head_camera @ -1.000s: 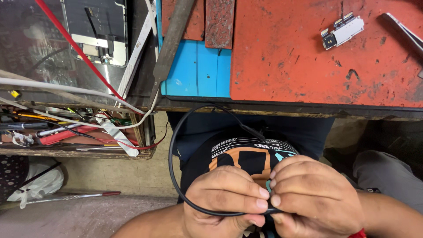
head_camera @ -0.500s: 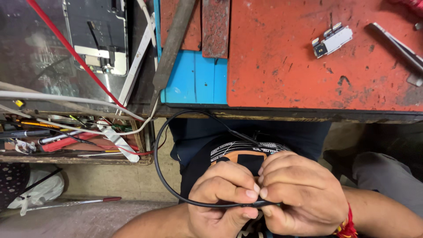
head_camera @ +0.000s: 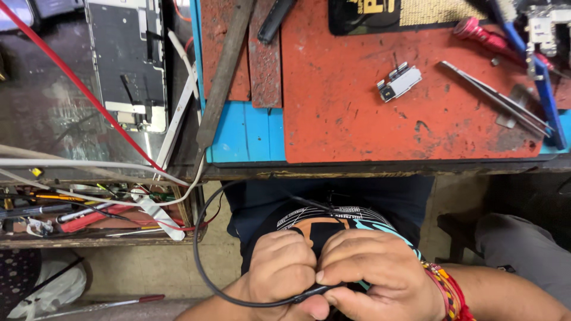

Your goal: The person joins the internal wiring of a pair of neckband headphones, then fits the plastic casing sections together using a pair of tweezers and their hands at a workstation.

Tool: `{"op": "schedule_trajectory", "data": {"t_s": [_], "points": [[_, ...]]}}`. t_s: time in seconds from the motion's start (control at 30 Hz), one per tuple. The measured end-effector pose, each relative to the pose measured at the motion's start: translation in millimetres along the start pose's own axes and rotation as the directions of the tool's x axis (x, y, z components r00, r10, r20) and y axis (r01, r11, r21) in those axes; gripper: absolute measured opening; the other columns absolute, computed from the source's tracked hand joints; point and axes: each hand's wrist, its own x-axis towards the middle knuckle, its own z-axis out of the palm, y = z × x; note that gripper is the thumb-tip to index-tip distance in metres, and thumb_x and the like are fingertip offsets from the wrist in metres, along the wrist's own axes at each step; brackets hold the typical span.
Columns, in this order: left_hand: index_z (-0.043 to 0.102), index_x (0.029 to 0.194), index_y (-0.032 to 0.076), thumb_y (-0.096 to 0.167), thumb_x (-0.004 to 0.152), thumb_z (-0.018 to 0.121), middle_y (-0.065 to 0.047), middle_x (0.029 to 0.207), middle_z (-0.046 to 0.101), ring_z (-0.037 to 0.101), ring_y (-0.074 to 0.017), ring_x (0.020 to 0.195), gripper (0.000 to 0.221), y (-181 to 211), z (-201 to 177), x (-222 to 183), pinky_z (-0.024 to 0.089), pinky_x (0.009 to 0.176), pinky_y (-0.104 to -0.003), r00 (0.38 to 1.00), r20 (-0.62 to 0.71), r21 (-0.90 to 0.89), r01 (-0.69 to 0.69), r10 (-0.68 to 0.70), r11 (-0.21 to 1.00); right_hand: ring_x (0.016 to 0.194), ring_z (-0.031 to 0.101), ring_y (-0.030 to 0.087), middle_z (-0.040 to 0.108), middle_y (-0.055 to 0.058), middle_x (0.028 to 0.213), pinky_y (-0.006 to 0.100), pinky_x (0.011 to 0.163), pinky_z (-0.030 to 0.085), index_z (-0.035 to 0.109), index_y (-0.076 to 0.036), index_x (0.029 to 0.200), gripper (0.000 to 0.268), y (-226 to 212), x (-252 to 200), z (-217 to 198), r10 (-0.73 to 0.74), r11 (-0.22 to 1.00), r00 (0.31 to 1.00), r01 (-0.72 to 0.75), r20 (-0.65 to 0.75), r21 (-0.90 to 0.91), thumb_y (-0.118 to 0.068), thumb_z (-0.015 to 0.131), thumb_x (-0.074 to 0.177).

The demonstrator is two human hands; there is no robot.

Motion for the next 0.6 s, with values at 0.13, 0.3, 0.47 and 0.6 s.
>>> {"op": "schedule_trajectory", "data": {"t_s": [0.13, 0.3, 0.47, 0.6], "points": [[0.06, 0.081, 0.003, 0.031, 0.106, 0.065, -0.009, 0.079, 0.058, 0.059, -0.0262, 0.064, 0.038, 3, 5, 0, 0.051, 0.064, -0.04, 0.998, -0.045, -0.056, 0.039, -0.042, 0.998, 0.095, 0.079, 0.026, 0.077, 0.011, 0.103, 0.035, 0.086, 0.065, 0.073, -0.001, 0.11, 0.022, 0, -2, -2, 0.043, 0.998, 0.999, -0.044, 0.016, 0.04, -0.007, 0.083, 0.091], [0.057, 0.081, 0.004, 0.028, 0.109, 0.064, -0.009, 0.083, 0.059, 0.058, -0.0255, 0.067, 0.039, 3, 4, 0, 0.047, 0.064, -0.039, 0.999, -0.049, -0.092, 0.005, -0.009, 0.996, 0.091, 0.078, 0.026, 0.078, 0.011, 0.098, 0.036, 0.082, 0.063, 0.073, 0.002, 0.111, 0.029, -4, 1, -14, 0.08, 0.996, 0.995, -0.082, 0.052, 0.035, -0.011, 0.084, 0.088], [0.056, 0.079, 0.004, 0.031, 0.108, 0.064, -0.008, 0.08, 0.054, 0.056, -0.0246, 0.065, 0.04, 5, 5, -1, 0.049, 0.063, -0.038, 0.996, -0.081, -0.093, 0.021, -0.029, 0.995, 0.095, 0.079, 0.026, 0.08, 0.011, 0.106, 0.036, 0.084, 0.064, 0.073, -0.002, 0.11, 0.024, -15, 7, -19, 0.069, 0.995, 0.996, -0.064, 0.06, -0.071, -0.013, 0.083, 0.091], [0.056, 0.075, 0.004, 0.029, 0.104, 0.066, -0.009, 0.075, 0.053, 0.053, -0.0243, 0.061, 0.04, 3, 2, 0, 0.041, 0.057, -0.039, 0.997, -0.052, -0.121, 0.047, -0.054, 0.991, 0.096, 0.075, 0.027, 0.077, 0.01, 0.104, 0.037, 0.088, 0.061, 0.072, 0.0, 0.11, 0.026, -19, 15, -23, -0.005, 0.982, 0.996, 0.022, 0.092, -0.188, -0.018, 0.081, 0.095]]}}
